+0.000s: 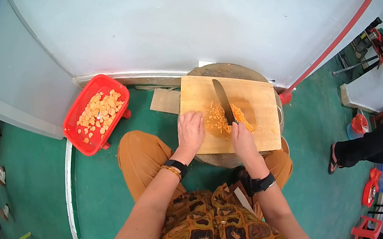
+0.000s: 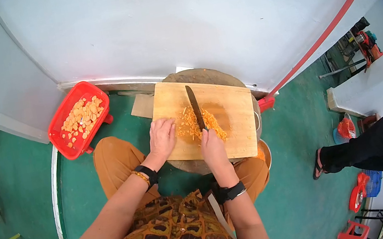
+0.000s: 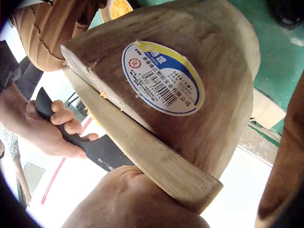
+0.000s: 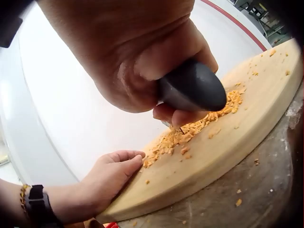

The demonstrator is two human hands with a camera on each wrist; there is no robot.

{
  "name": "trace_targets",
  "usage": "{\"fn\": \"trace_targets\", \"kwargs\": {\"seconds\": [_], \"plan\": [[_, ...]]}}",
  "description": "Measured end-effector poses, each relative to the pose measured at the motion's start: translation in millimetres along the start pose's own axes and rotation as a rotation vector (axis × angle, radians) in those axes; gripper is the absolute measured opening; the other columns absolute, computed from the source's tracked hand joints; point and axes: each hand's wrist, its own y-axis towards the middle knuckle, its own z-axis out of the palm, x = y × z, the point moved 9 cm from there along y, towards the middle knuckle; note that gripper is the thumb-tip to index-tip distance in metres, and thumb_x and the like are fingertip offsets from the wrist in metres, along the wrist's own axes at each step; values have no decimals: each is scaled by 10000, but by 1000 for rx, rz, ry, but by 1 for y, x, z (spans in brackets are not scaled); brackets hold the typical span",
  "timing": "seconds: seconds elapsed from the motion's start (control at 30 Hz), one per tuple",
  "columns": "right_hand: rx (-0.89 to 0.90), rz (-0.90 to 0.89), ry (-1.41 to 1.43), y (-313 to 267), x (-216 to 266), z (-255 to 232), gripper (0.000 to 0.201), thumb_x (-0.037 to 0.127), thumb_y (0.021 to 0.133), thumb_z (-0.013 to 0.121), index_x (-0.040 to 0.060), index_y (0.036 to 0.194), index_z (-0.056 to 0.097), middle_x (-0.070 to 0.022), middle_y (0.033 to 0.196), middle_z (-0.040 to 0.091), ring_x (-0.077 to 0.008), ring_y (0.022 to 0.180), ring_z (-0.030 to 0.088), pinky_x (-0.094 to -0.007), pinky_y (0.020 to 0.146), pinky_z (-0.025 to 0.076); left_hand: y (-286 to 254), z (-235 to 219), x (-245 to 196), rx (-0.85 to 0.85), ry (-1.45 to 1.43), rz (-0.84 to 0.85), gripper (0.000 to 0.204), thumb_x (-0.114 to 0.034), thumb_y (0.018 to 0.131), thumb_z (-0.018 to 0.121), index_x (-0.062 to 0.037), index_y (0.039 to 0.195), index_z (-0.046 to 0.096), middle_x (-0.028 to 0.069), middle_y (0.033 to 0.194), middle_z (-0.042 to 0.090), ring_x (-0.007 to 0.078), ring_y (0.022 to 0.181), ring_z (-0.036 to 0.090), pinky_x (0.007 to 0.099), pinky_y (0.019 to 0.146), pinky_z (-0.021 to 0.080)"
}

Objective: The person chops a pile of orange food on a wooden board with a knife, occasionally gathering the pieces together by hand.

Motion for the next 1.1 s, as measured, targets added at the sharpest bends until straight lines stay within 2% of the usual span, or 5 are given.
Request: {"fn": "trace_targets", "kwargs": {"seconds": [0.17,0.47,0.67,0.87,1.1], "plan": [[-26,-17,69,1,17,-15,317,265,1016,439,-24,906,510,-309,753,593,-499,726,589,-552,618,463,-1,4,1,37,-4,-27,188,-118,857,618,-73,1037,648,90,1018,581,308,1010,505,425,894,416],[56,51,39,3,5,-7,307,266,1017,433,-14,926,519,-315,776,603,-502,737,591,-549,635,470,-1,2,-1,16,2,7,203,-109,854,618,-68,1050,645,90,1020,576,306,1014,503,421,903,411],[1,-61,24,8,28,-12,310,277,1015,442,-8,915,512,-302,736,602,-491,690,594,-558,610,469,0,4,1,39,8,-10,208,-108,852,620,-77,1057,647,90,1019,574,306,1018,502,421,904,414],[13,-61,11,6,8,7,322,283,1015,446,-10,896,505,-304,718,595,-485,670,594,-545,576,468,0,1,-1,25,3,-15,203,-89,858,616,-54,1055,650,113,1017,595,322,1011,524,411,890,429],[11,-62,54,6,18,-9,316,270,1016,446,-16,895,508,-307,722,595,-494,676,589,-550,572,463,-1,3,-1,19,-5,12,207,-96,846,624,-67,1050,641,93,1015,572,306,1014,503,421,894,418]]}}
